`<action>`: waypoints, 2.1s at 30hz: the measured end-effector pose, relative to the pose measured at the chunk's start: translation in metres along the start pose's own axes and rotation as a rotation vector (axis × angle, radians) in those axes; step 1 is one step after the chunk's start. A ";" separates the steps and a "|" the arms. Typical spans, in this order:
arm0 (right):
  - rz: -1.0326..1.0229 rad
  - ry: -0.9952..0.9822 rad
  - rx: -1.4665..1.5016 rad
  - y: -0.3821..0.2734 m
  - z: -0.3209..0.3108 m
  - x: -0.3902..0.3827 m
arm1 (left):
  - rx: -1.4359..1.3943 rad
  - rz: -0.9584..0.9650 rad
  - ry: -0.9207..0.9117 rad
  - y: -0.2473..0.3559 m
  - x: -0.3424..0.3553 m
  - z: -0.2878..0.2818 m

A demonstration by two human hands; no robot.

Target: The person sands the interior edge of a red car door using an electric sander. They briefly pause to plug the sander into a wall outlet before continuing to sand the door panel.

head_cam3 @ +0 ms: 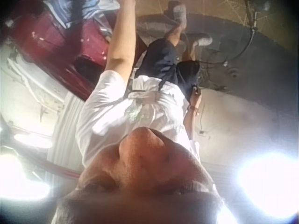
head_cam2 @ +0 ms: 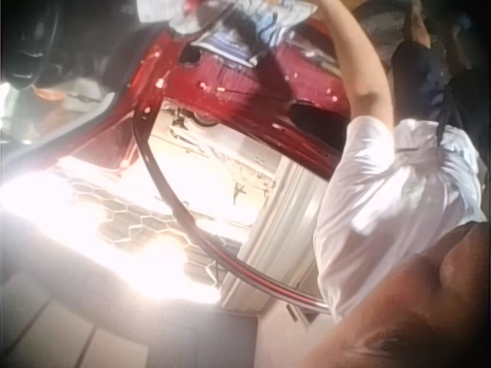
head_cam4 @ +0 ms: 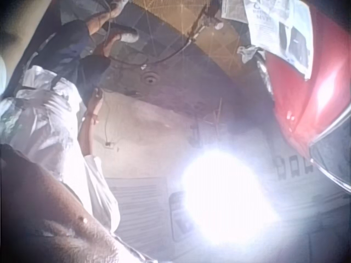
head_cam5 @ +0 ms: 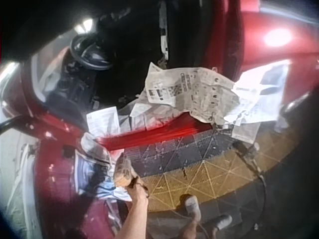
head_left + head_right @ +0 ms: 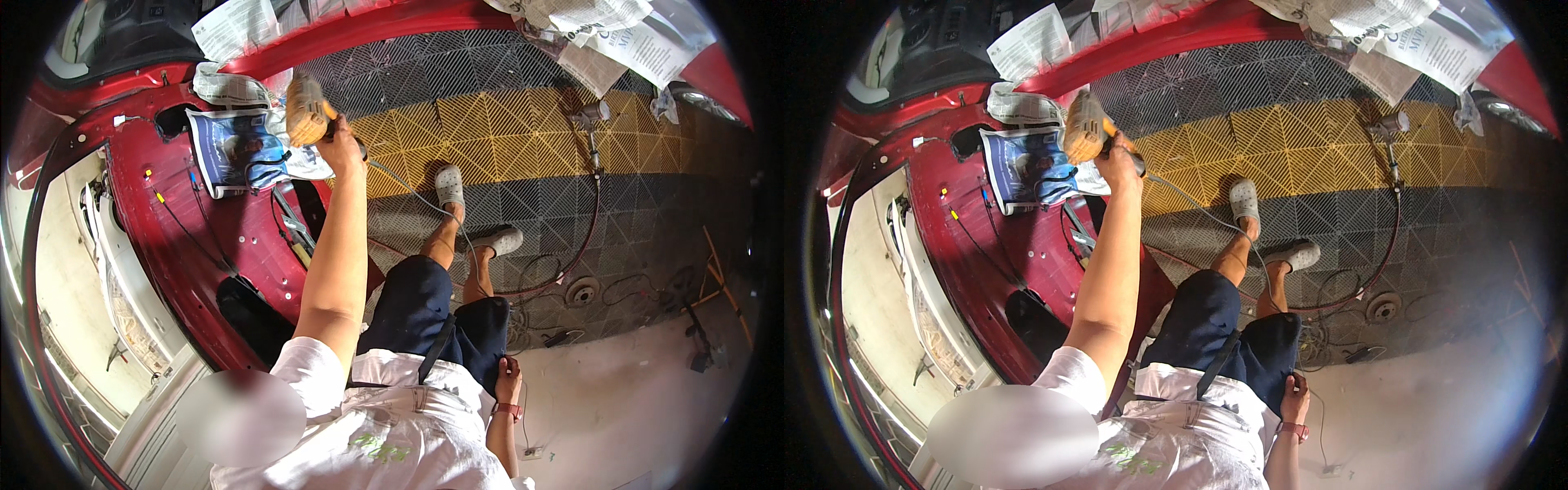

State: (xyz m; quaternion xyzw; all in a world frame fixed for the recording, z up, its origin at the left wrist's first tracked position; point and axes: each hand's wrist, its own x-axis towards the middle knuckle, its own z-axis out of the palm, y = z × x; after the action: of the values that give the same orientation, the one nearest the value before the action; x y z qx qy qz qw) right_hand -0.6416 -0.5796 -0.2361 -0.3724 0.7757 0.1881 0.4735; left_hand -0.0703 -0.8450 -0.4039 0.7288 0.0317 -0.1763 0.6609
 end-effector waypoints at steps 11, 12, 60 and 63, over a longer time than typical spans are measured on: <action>-0.049 0.019 0.001 -0.001 0.005 0.001 | 0.130 -0.078 -0.256 -0.022 -0.017 0.009; -0.047 0.018 0.003 -0.001 0.005 0.001 | 0.168 -0.069 -0.310 -0.025 -0.028 0.018; -0.022 0.011 0.039 -0.004 -0.001 -0.003 | 0.196 -0.363 -0.175 -0.063 -0.076 0.027; 0.004 -0.007 0.004 -0.008 -0.003 -0.003 | 0.270 -0.428 -0.304 -0.074 -0.096 0.048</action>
State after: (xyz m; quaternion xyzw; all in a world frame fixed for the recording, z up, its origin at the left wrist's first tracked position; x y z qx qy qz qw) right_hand -0.6366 -0.5853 -0.2321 -0.3694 0.7752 0.1888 0.4763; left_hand -0.1910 -0.8649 -0.4488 0.7522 0.0618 -0.4215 0.5027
